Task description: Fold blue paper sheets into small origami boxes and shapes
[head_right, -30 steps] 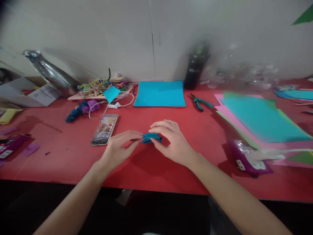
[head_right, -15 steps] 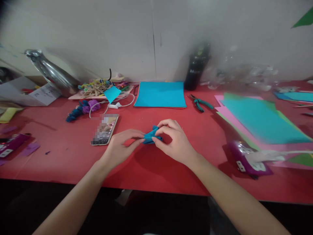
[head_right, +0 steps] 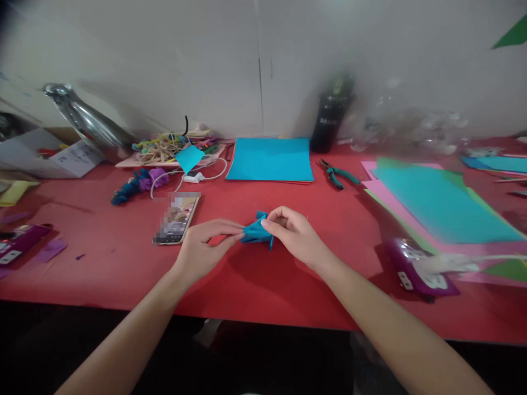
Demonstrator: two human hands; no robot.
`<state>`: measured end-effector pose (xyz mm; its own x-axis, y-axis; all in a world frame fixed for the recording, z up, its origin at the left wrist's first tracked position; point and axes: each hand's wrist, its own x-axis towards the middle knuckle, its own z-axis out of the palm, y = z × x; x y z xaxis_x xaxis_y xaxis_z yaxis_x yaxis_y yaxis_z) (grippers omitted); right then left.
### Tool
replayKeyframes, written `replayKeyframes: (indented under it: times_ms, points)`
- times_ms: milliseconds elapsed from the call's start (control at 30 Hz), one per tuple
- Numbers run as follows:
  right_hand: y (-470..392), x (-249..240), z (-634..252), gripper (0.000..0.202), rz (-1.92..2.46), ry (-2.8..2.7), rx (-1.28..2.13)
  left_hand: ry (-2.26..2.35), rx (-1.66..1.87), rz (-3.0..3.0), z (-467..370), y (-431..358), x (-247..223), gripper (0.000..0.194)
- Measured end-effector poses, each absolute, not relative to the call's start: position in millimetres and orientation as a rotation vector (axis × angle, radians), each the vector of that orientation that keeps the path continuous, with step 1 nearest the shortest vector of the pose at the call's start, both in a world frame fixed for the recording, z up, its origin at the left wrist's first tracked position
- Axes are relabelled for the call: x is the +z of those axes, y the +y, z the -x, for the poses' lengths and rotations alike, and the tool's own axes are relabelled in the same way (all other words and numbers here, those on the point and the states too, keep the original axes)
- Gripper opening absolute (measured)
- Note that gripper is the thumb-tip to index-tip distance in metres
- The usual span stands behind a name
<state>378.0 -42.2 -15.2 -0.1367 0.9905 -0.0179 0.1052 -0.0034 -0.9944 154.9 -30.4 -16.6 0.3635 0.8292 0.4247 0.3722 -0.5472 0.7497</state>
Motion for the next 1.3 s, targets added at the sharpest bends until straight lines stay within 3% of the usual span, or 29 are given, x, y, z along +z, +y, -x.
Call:
replayKeyframes:
  times_ms: [200, 467, 800, 1300]
  points:
    - [-38, -25, -380, 0.028, 1.129, -1.193, 1.482, 1.092, 1.103, -2.03, -157, -33, -17, 0.01]
    - [-38, -25, -379, 0.038, 1.162, -1.1, 1.487, 1.049, 1.18, -2.125, -164, -40, -22, 0.028]
    - [-44, -17, -375, 0.072, 1.158, -1.129, 1.486, 0.954, 1.364, -2.345, -184, -53, -36, 0.034]
    - [-43, -17, -375, 0.073, 1.092, -1.155, 1.489, 0.912, 1.454, -2.305, -179, -44, -38, 0.023]
